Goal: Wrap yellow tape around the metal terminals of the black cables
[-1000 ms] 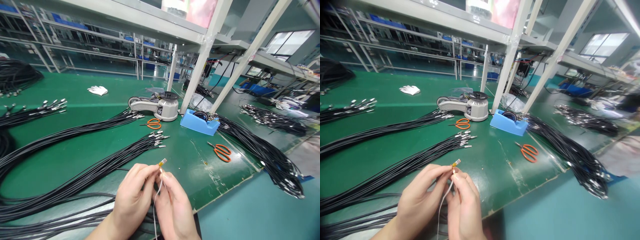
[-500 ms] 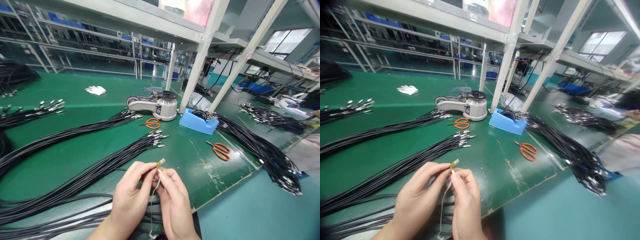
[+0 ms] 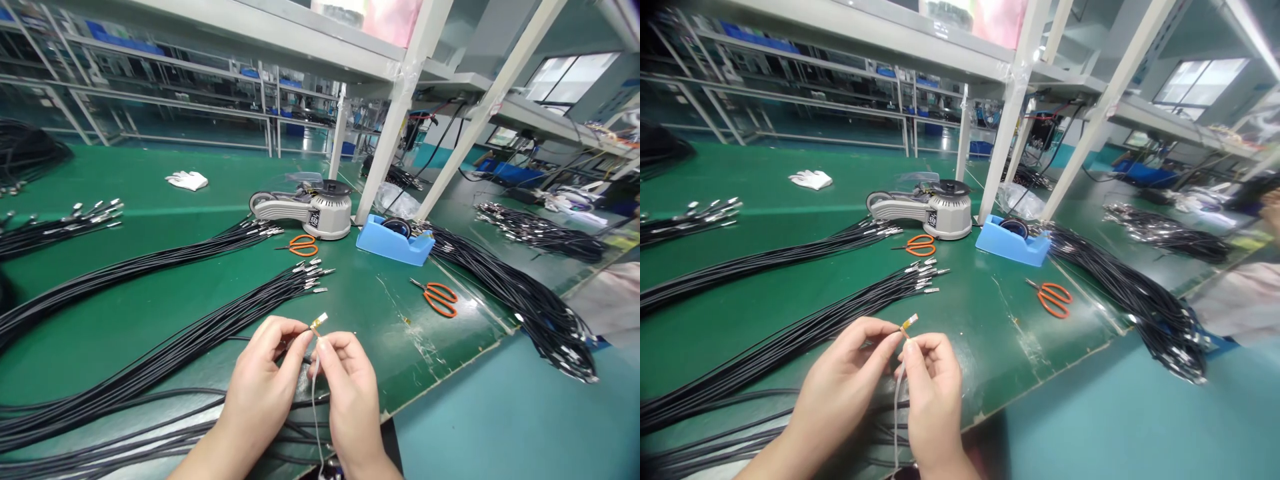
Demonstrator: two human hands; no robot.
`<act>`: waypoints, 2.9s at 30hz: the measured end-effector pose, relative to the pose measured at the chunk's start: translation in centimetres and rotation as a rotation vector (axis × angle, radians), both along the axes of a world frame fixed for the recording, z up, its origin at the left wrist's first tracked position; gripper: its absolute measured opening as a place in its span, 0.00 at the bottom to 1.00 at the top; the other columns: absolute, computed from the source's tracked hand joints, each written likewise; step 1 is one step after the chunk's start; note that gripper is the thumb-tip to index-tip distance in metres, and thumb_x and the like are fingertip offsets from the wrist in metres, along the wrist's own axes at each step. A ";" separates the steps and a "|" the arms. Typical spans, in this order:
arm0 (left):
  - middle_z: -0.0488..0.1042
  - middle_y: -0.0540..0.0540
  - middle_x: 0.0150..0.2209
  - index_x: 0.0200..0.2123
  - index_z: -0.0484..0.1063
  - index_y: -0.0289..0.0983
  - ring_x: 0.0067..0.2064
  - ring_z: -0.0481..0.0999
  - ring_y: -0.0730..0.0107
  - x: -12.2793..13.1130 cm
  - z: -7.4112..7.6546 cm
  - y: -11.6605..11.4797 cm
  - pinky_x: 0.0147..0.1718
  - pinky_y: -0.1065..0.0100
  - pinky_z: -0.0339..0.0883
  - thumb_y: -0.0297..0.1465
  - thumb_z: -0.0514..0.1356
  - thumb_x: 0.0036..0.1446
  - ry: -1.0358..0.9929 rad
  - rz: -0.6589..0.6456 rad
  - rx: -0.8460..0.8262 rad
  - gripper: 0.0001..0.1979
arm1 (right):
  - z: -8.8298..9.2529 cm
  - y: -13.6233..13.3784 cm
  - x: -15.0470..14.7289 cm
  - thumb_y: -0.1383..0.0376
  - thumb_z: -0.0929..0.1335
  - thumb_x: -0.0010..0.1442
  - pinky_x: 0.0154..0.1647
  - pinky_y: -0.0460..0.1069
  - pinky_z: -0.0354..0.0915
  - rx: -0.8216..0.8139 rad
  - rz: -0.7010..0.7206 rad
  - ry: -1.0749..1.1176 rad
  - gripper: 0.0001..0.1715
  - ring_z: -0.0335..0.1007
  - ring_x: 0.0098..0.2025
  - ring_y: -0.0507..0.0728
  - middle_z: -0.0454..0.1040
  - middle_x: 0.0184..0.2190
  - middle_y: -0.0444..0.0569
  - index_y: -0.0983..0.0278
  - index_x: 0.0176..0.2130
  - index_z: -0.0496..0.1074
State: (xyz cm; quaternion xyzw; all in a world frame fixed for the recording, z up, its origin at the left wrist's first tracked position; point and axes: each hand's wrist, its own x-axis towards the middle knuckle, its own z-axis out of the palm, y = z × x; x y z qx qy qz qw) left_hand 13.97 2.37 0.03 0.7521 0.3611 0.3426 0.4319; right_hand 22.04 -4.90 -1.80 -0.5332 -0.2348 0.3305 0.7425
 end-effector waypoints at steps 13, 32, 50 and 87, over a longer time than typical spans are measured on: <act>0.66 0.55 0.18 0.27 0.68 0.38 0.21 0.67 0.74 0.1 1.6 0.2 0.24 0.72 0.62 0.40 0.55 0.57 0.026 -0.039 -0.207 0.13 | 0.3 0.2 0.6 0.60 0.67 0.58 0.30 0.45 0.61 -0.061 -0.004 -0.040 0.11 0.62 0.27 0.50 0.66 0.23 0.41 0.65 0.30 0.67; 0.71 0.52 0.25 0.28 0.71 0.38 0.22 0.68 0.75 -0.1 1.5 0.2 0.23 0.74 0.63 0.37 0.59 0.54 -0.055 0.005 -0.126 0.09 | 1.5 0.6 1.3 0.61 0.73 0.50 0.28 0.44 0.64 -0.043 0.066 0.124 0.14 0.66 0.26 0.49 0.71 0.26 0.42 0.65 0.32 0.68; 0.69 0.51 0.26 0.31 0.73 0.36 0.26 0.64 0.77 -0.6 1.6 1.2 0.27 0.74 0.61 0.35 0.64 0.49 -0.259 -0.202 -0.690 0.09 | 1.9 0.7 0.4 0.66 0.69 0.52 0.27 0.44 0.64 -0.034 -0.012 -0.025 0.06 0.64 0.24 0.49 0.69 0.22 0.41 0.64 0.26 0.67; 0.66 0.54 0.21 0.25 0.66 0.35 0.22 0.64 0.79 -0.1 1.1 0.6 0.23 0.75 0.59 0.37 0.58 0.57 -0.283 -0.254 -0.720 0.13 | 1.6 1.1 0.5 0.66 0.68 0.57 0.16 0.43 0.63 0.136 0.123 0.189 0.08 0.64 0.16 0.48 0.70 0.19 0.40 0.65 0.29 0.65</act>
